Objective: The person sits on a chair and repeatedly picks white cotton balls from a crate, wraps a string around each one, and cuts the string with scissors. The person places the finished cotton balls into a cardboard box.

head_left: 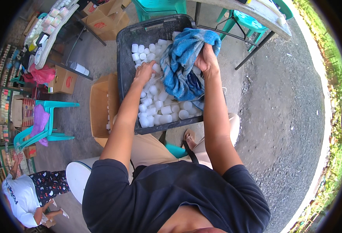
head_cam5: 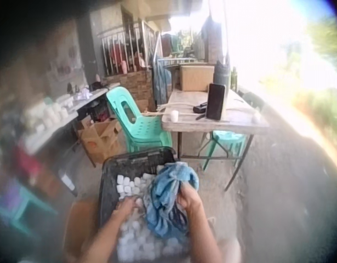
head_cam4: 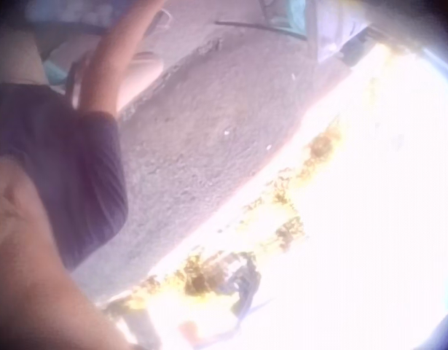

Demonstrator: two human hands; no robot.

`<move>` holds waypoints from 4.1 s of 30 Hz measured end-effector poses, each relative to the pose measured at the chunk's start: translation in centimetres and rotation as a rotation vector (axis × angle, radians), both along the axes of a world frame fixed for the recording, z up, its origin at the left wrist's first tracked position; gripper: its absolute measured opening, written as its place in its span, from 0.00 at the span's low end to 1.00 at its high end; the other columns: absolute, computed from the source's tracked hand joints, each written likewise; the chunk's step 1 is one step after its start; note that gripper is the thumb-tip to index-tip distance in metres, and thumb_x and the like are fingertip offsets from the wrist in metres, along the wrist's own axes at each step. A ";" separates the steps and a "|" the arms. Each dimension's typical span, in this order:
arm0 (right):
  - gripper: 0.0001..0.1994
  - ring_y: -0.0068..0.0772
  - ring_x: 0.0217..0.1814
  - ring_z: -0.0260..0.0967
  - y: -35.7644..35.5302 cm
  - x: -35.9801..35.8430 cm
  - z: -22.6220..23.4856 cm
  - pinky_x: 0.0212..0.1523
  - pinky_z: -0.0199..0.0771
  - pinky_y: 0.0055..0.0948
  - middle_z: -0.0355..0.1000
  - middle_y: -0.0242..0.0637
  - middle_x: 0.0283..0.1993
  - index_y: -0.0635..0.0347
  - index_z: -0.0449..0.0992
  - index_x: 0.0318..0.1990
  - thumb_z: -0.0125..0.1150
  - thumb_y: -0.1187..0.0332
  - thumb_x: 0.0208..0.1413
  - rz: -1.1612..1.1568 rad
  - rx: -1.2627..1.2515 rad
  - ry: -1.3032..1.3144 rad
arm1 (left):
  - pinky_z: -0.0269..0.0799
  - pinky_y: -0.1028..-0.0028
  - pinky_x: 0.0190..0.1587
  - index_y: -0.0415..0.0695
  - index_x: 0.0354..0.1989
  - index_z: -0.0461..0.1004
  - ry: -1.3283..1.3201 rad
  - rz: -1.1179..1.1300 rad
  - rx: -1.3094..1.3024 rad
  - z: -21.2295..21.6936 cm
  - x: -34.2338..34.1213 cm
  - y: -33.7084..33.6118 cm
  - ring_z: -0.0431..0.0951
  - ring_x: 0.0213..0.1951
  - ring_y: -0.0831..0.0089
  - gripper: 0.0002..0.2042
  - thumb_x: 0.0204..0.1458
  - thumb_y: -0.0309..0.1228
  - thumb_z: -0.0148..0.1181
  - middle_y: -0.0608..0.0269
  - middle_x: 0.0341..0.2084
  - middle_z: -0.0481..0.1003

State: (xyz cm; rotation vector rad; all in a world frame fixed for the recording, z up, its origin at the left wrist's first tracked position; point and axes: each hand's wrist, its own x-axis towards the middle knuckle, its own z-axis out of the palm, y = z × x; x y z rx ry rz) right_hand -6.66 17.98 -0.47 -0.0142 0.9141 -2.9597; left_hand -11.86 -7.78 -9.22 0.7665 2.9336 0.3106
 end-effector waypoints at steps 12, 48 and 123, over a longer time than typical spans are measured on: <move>0.17 0.30 0.43 0.74 -3.0 0.2 -0.6 0.42 0.79 0.33 0.75 0.33 0.44 0.54 0.73 0.46 0.68 0.61 0.51 0.034 0.246 -0.018 | 0.73 0.68 0.42 0.37 0.48 0.64 -0.234 0.178 0.728 -3.0 -0.7 0.7 0.77 0.40 0.61 0.23 0.44 0.28 0.66 0.50 0.37 0.75; 0.15 0.32 0.47 0.72 -7.2 1.8 1.7 0.49 0.71 0.32 0.74 0.37 0.46 0.63 0.74 0.48 0.41 0.69 0.61 0.045 0.216 -0.020 | 0.63 0.71 0.55 0.42 0.51 0.73 0.130 0.051 1.454 9.7 6.5 7.3 0.68 0.52 0.68 0.21 0.50 0.34 0.67 0.59 0.47 0.68; 0.11 0.32 0.42 0.73 -6.4 2.7 1.0 0.42 0.76 0.29 0.74 0.39 0.44 0.62 0.75 0.47 0.49 0.74 0.59 -0.128 0.496 0.022 | 0.72 0.72 0.39 0.38 0.39 0.64 0.046 -0.231 0.968 10.9 7.2 2.9 0.77 0.36 0.70 0.11 0.51 0.22 0.61 0.56 0.34 0.75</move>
